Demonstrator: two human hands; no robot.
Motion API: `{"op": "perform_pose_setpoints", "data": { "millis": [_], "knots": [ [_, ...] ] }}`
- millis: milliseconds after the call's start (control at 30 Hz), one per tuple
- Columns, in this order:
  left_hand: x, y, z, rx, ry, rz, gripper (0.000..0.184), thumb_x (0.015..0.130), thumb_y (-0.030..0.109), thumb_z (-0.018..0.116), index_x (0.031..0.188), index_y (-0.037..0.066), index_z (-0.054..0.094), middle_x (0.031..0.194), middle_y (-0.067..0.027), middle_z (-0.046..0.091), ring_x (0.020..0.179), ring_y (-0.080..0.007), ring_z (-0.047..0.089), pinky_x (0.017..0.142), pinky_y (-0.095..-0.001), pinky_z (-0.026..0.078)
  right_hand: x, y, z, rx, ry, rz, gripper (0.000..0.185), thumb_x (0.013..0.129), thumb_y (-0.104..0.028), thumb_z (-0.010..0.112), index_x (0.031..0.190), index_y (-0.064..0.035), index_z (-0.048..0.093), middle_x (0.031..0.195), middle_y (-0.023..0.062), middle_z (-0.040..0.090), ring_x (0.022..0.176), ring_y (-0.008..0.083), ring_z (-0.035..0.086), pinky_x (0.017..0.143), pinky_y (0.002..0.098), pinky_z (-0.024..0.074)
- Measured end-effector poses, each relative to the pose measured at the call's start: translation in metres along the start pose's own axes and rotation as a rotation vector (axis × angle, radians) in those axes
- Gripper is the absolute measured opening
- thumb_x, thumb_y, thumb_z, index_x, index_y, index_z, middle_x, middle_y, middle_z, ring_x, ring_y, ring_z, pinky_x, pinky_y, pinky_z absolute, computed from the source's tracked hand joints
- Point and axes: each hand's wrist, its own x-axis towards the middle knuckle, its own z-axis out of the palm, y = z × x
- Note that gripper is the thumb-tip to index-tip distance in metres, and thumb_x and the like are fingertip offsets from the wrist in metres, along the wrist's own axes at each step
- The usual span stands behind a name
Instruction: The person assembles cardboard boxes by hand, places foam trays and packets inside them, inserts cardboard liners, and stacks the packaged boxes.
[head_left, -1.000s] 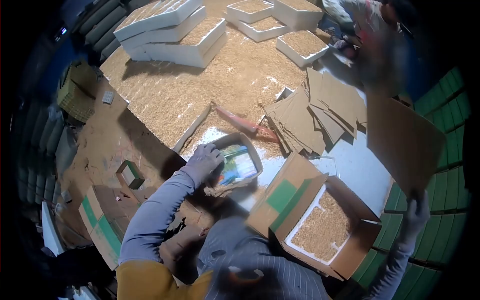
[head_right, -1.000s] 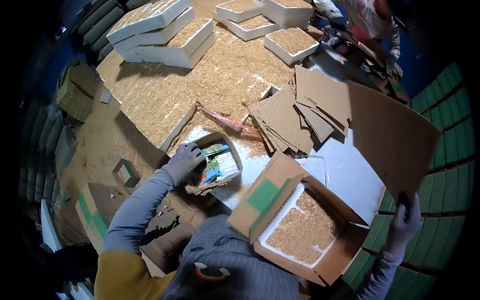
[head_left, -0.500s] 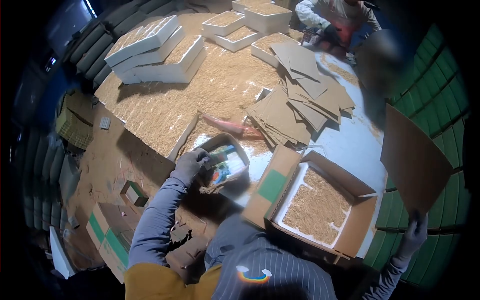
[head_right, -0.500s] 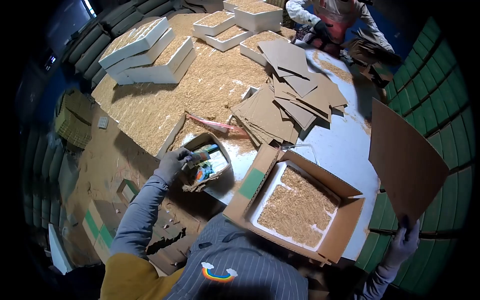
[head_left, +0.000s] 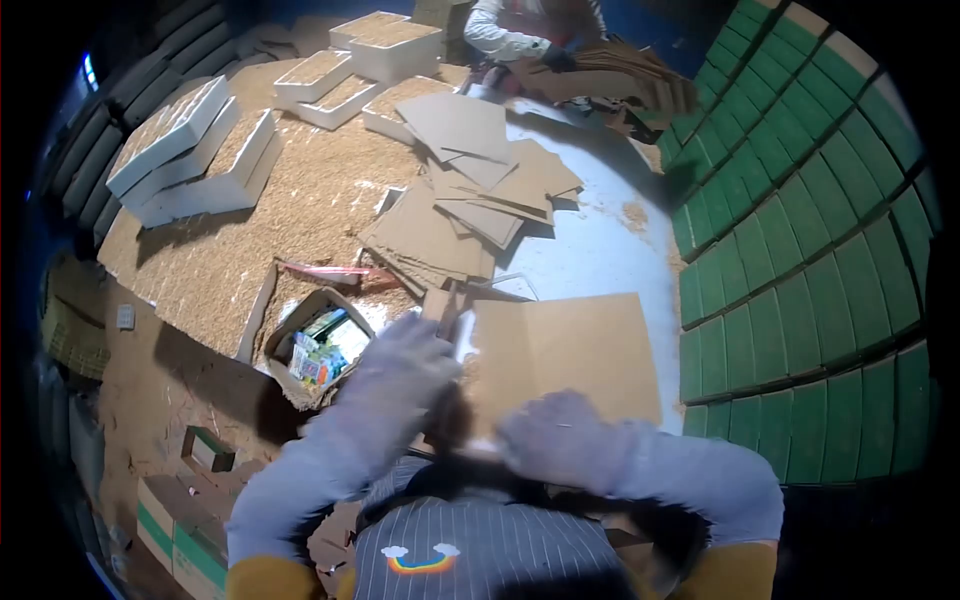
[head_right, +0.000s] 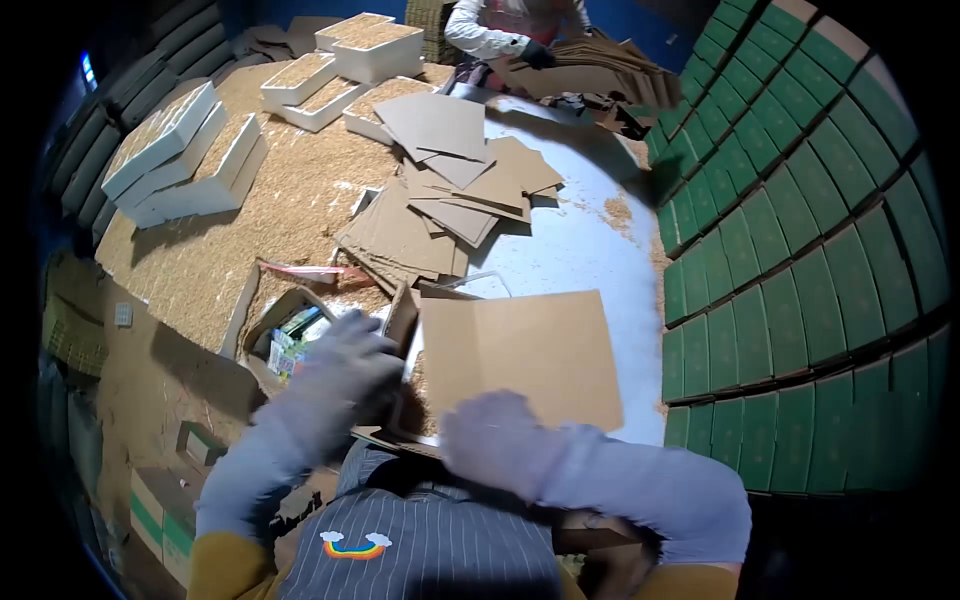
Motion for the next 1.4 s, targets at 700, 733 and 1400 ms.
{"op": "perform_pose_setpoints", "data": {
  "millis": [700, 733, 1400],
  "knots": [
    [0.056, -0.027, 0.027, -0.097, -0.151, 0.241, 0.021, 0.077, 0.017, 0.074, 0.097, 0.013, 0.07, 0.097, -0.0078, 0.067, 0.103, -0.0254, 0.06, 0.093, -0.0352, 0.046, -0.103, 0.083, 0.025, 0.582, 0.505, 0.596, 0.03, 0.088, -0.025, 0.064, 0.111, -0.0056, 0.065, 0.1, 0.0102, 0.063, 0.098, 0.0231, 0.063, 0.087, 0.0349, 0.0503],
    [0.042, -0.041, 0.025, -0.404, 0.2, -0.032, 0.018, 0.076, 0.016, 0.078, 0.093, 0.014, 0.073, 0.103, -0.0083, 0.07, 0.109, -0.0246, 0.06, 0.096, -0.0356, 0.046, -0.112, 0.101, 0.052, 0.898, 0.559, 0.64, 0.037, 0.088, -0.028, 0.066, 0.117, -0.0058, 0.062, 0.108, 0.0101, 0.061, 0.103, 0.0216, 0.062, 0.089, 0.0339, 0.0507],
    [0.046, -0.005, 0.161, -1.015, 0.094, -0.408, 0.066, 0.097, 0.034, 0.06, 0.146, -0.002, 0.034, 0.142, -0.0236, 0.048, 0.132, -0.0303, 0.046, 0.108, -0.0371, 0.038, -0.089, 0.203, 0.22, 1.621, 1.081, 0.461, 0.072, 0.096, -0.04, 0.061, 0.146, 0.0031, 0.034, 0.136, 0.0149, 0.052, 0.128, 0.0233, 0.047, 0.111, 0.0348, 0.0356]
  ]
}}
